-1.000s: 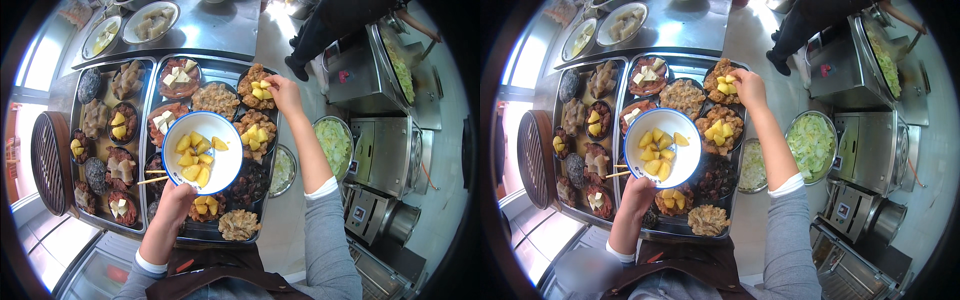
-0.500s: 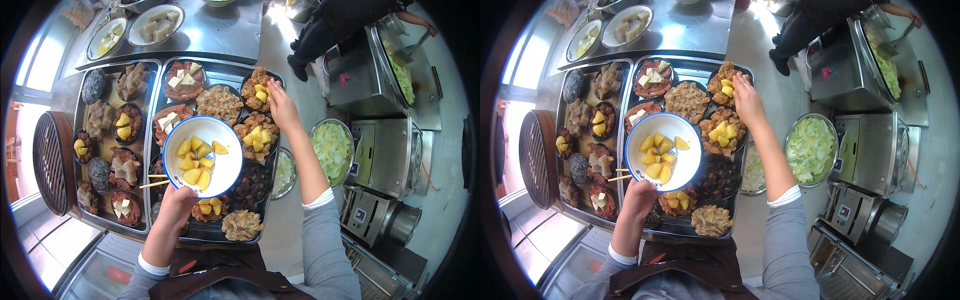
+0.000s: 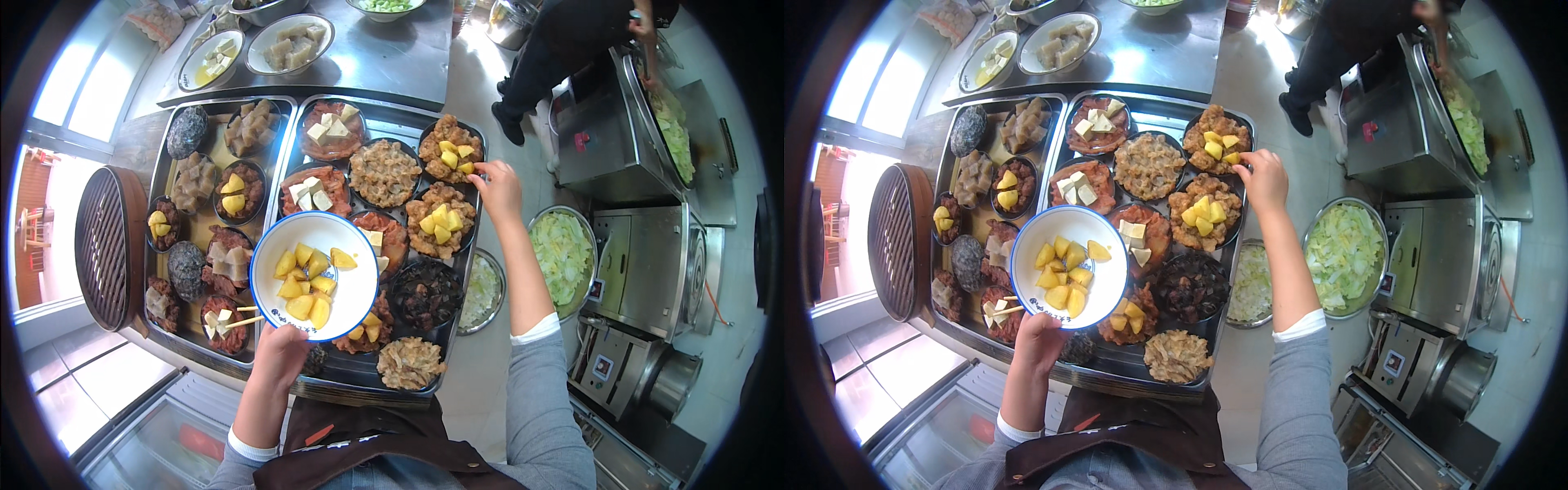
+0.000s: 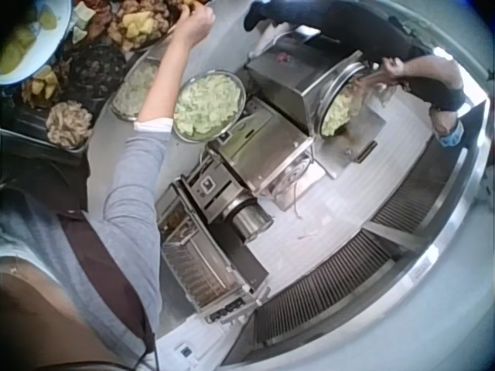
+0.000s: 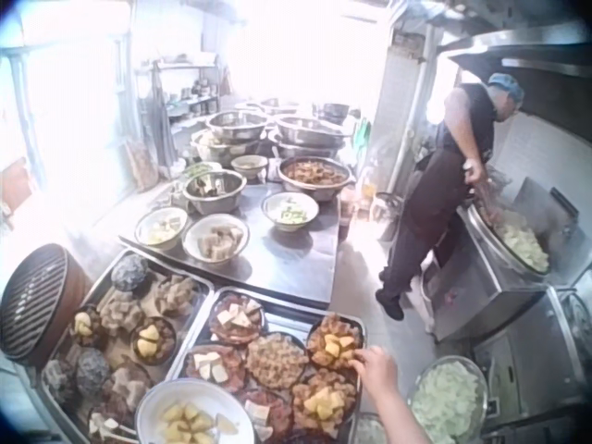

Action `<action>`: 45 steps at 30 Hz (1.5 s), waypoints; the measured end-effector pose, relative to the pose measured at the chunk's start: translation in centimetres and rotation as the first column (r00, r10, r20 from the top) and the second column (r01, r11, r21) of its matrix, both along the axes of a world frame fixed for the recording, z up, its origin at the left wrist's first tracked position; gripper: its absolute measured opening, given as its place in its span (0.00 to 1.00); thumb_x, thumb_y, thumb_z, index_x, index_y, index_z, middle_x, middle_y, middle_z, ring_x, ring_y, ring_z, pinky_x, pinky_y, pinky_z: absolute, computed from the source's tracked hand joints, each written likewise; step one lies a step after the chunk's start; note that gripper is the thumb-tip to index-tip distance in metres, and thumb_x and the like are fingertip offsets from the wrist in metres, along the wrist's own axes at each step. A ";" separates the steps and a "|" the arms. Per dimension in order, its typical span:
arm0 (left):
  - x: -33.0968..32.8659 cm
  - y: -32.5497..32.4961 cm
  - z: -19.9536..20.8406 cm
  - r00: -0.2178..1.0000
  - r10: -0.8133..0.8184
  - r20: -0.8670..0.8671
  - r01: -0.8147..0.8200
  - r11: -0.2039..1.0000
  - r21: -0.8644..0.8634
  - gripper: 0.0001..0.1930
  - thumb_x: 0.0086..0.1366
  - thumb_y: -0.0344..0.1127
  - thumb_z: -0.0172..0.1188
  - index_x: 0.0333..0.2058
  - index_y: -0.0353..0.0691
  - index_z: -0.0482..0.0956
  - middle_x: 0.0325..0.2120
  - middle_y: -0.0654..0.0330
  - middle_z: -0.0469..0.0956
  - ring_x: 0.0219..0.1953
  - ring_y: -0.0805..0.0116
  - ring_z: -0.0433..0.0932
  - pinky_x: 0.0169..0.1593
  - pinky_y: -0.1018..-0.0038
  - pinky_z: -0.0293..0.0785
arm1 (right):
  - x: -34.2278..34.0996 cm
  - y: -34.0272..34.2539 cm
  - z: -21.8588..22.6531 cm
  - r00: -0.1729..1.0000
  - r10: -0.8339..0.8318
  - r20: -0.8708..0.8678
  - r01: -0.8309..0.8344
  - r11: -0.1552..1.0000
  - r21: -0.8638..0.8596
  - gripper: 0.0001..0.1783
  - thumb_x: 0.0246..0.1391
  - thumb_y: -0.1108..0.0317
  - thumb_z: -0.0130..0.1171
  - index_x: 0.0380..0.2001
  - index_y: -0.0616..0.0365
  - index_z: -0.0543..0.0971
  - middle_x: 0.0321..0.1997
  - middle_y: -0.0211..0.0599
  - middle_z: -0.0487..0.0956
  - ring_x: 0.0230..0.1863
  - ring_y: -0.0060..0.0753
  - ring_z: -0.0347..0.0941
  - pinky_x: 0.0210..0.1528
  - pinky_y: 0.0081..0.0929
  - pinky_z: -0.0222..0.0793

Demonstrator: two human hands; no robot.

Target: The person uses chopsticks to place small white cubes and yellow chunks onto multiple round food items arranged on trays. The person then places the bowl of yellow chunks on the counter.

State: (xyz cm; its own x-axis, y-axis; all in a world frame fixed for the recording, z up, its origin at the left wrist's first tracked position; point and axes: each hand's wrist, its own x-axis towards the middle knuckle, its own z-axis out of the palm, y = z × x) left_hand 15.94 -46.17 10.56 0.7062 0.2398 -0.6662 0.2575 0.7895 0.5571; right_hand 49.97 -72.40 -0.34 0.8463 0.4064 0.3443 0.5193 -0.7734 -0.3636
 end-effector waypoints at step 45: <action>1.3 -1.0 0.3 0.999 -0.036 0.002 0.036 0.997 -0.065 0.38 0.47 0.20 0.51 0.61 0.33 0.58 0.57 0.51 0.68 0.57 0.56 0.71 0.56 0.60 0.71 | -0.8 3.1 0.6 0.991 -0.047 -0.129 0.058 0.995 0.079 0.10 0.43 0.67 0.67 0.31 0.55 0.79 0.33 0.35 0.79 0.36 0.41 0.76 0.38 0.36 0.72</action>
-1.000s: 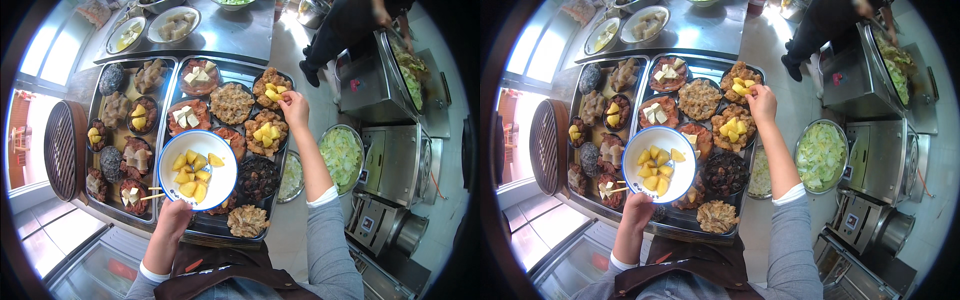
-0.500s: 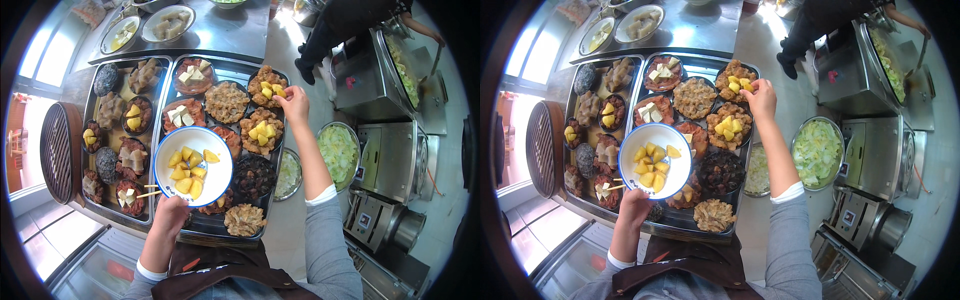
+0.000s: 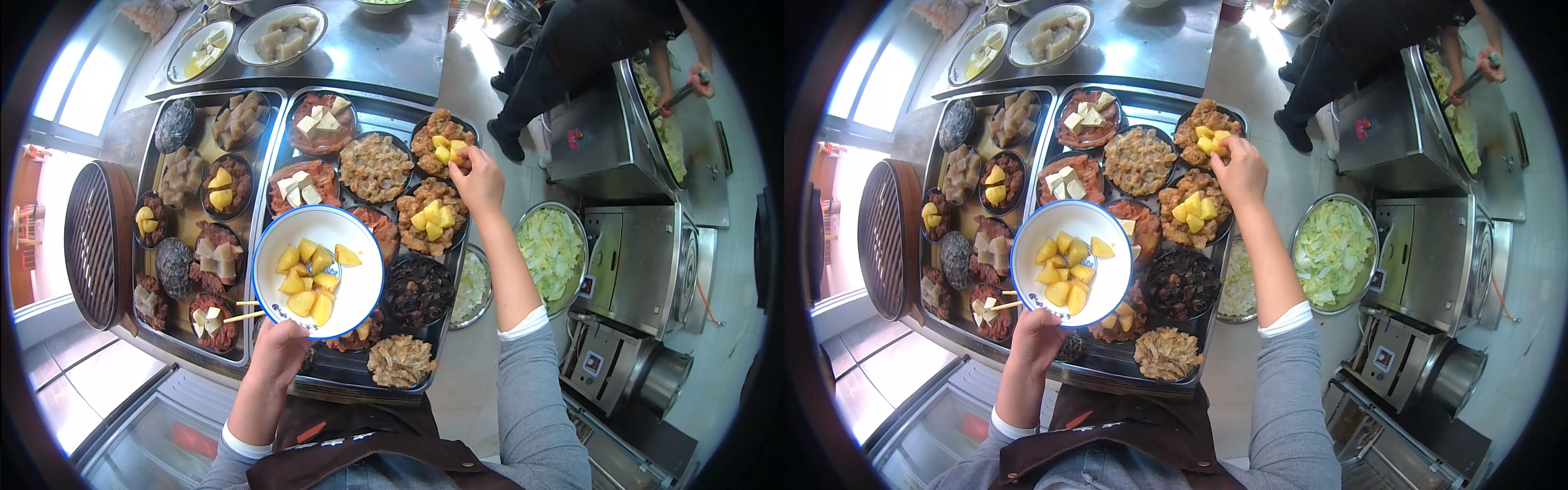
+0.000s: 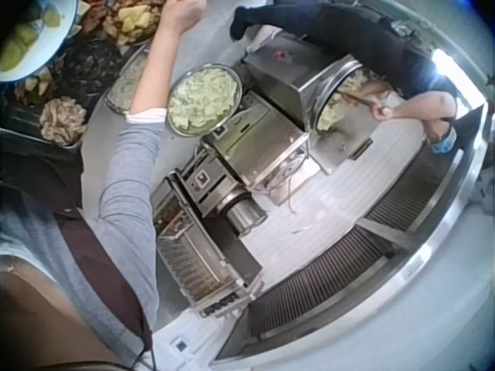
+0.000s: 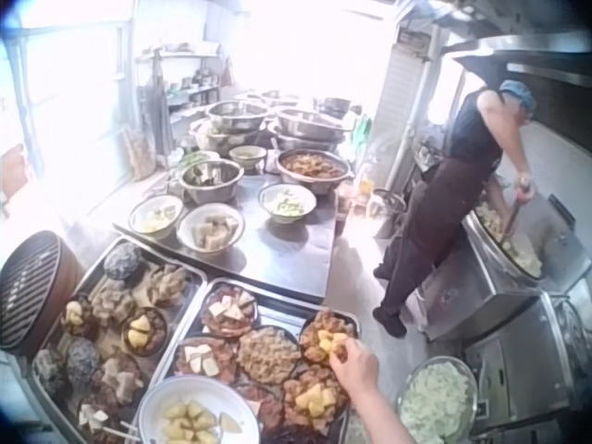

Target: The person uses chopsticks to place small white cubes and yellow chunks onto multiple round food items arranged on trays. The person then places the bowl of yellow chunks on the counter.

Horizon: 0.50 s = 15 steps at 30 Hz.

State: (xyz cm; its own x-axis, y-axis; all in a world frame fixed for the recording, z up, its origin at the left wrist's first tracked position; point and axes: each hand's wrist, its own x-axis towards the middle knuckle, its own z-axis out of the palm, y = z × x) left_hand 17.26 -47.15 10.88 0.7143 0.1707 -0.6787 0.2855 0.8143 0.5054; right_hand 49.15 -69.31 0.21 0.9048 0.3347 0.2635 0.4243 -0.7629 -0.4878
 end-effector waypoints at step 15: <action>-0.4 0.1 -0.3 0.999 0.006 -0.032 -0.006 1.000 0.014 0.37 0.47 0.21 0.52 0.60 0.31 0.59 0.55 0.51 0.70 0.55 0.56 0.73 0.54 0.61 0.73 | 0.9 -0.4 -0.3 0.996 -0.084 0.039 0.085 0.996 -0.022 0.18 0.39 0.70 0.71 0.36 0.55 0.77 0.37 0.35 0.75 0.34 0.43 0.75 0.38 0.37 0.71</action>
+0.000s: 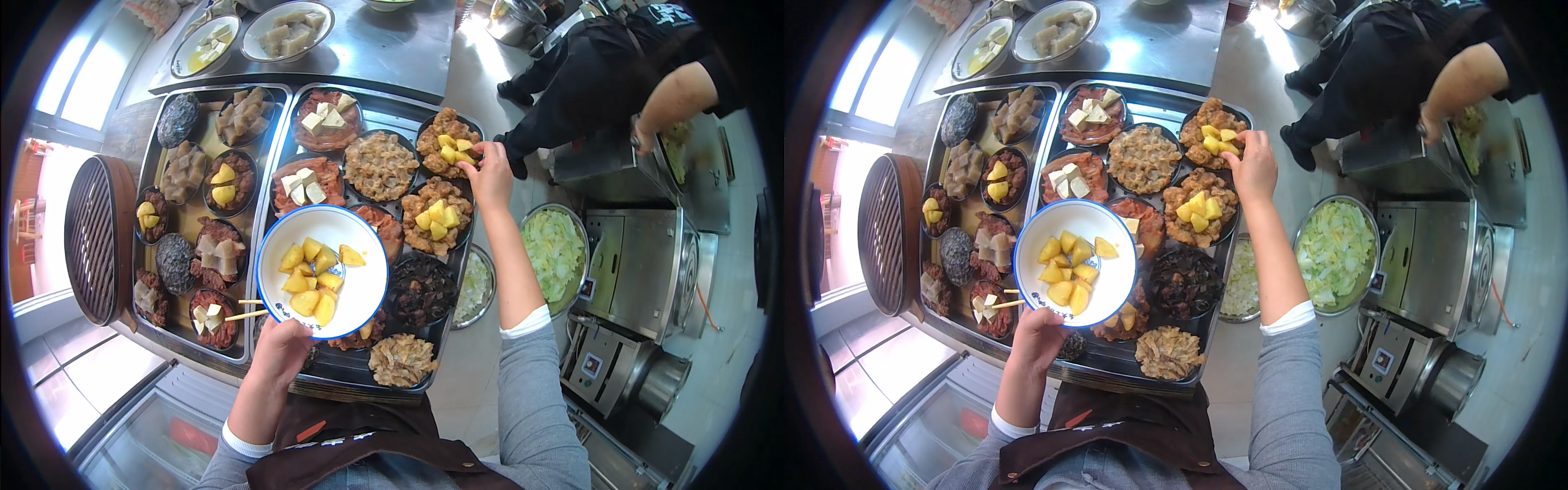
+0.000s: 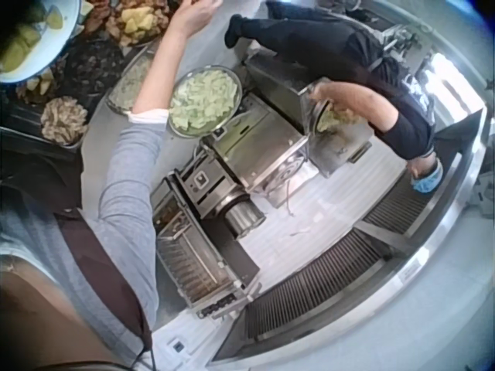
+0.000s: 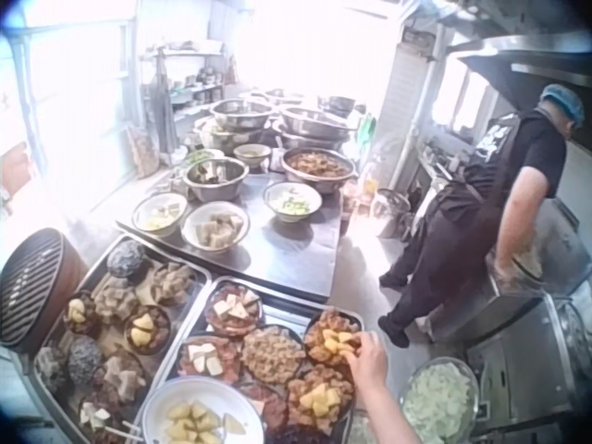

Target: The person uses chopsticks to place small white cubes and yellow chunks onto multiple round food items arranged on trays. The person then places the bowl of yellow chunks on the counter.

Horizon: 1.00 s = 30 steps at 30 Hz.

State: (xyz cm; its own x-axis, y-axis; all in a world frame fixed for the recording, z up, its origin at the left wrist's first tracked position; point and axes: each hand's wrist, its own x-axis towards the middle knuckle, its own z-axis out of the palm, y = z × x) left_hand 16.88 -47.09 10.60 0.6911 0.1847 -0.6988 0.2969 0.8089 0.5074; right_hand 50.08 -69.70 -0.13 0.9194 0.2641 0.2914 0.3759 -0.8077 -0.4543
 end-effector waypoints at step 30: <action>-9.9 4.1 1.3 0.980 0.190 0.054 -0.191 0.981 0.024 0.39 0.46 0.23 0.55 0.61 0.32 0.59 0.58 0.51 0.68 0.58 0.56 0.70 0.61 0.61 0.66 | 2.2 -0.3 0.3 0.877 0.456 0.153 -0.409 0.874 -0.261 0.18 0.47 0.67 0.64 0.45 0.48 0.81 0.42 0.30 0.78 0.44 0.38 0.73 0.45 0.32 0.71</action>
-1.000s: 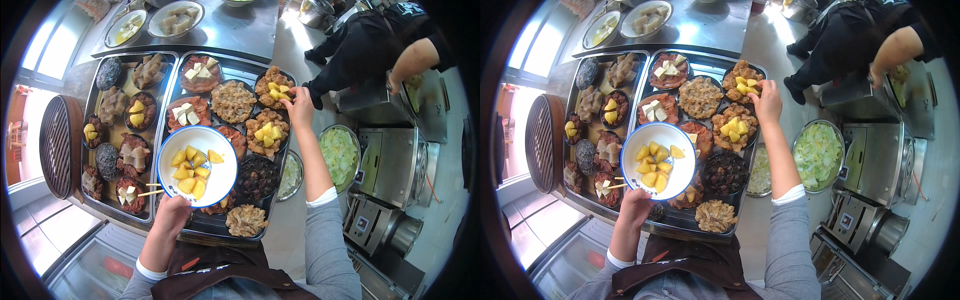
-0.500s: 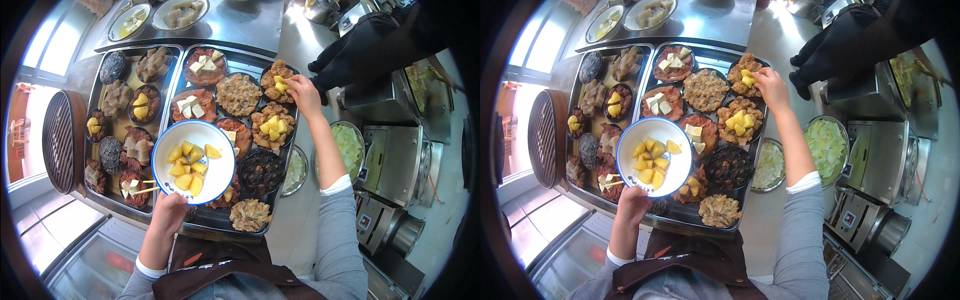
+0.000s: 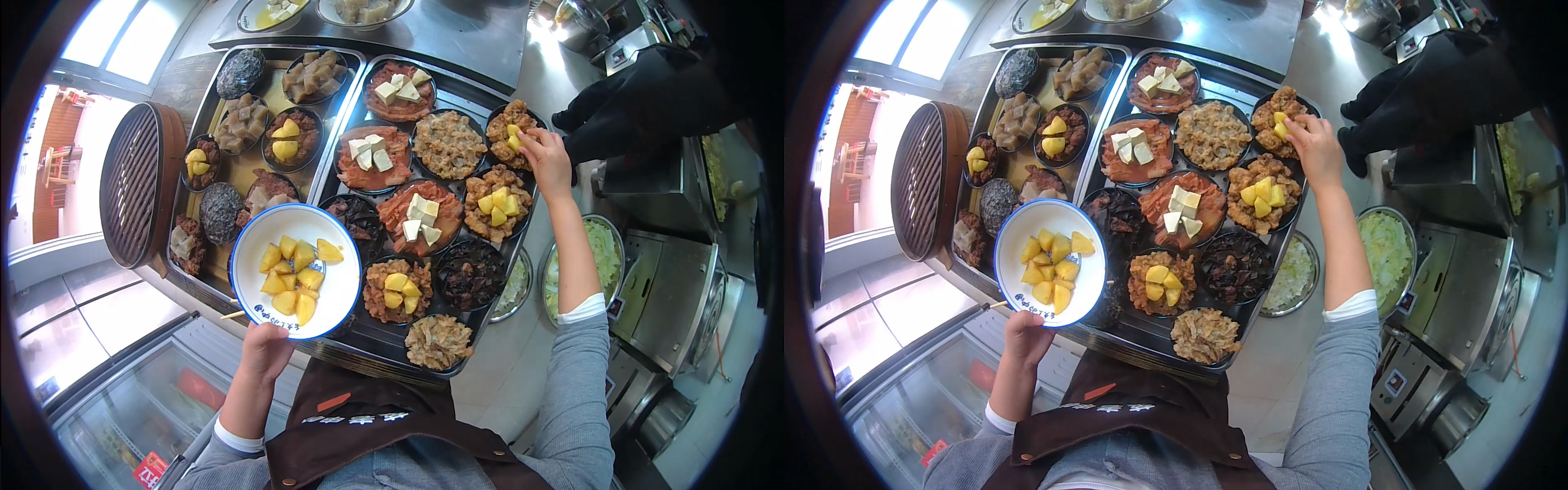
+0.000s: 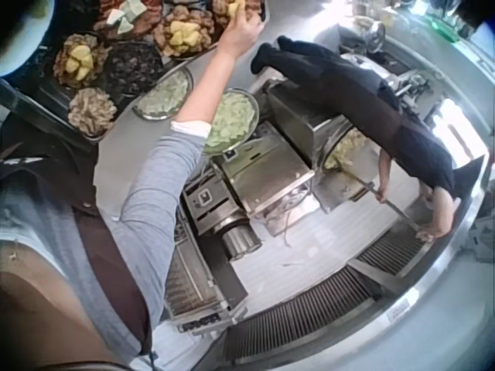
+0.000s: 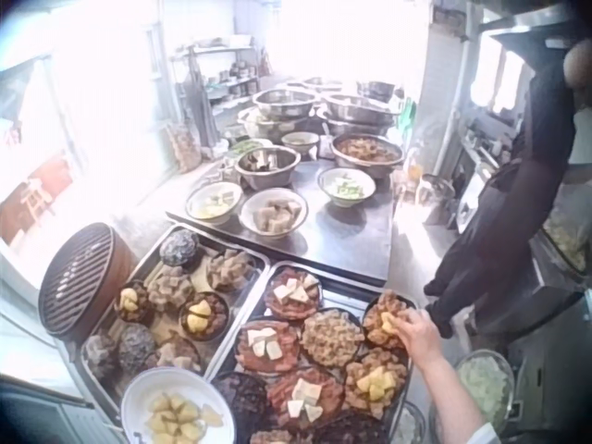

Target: The person uses chopsticks to place small white cubes and yellow chunks onto multiple round food items arranged on trays. The person then places the bowl of yellow chunks on the counter.

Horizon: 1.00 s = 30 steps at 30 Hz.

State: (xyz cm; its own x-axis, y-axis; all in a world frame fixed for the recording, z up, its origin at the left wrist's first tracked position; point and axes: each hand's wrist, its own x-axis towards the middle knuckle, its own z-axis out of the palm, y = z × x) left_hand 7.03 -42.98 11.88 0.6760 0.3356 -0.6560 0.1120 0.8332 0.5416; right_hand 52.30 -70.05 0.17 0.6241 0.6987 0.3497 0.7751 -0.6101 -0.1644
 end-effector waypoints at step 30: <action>-7.0 1.7 -0.6 0.956 -0.253 -0.149 0.258 0.966 0.011 0.37 0.41 0.22 0.58 0.56 0.29 0.65 0.51 0.52 0.73 0.54 0.58 0.73 0.59 0.66 0.67 | -36.5 11.3 14.2 0.593 0.440 -0.674 -0.265 0.897 0.353 0.12 0.48 0.69 0.63 0.37 0.61 0.77 0.36 0.37 0.75 0.38 0.37 0.72 0.38 0.31 0.71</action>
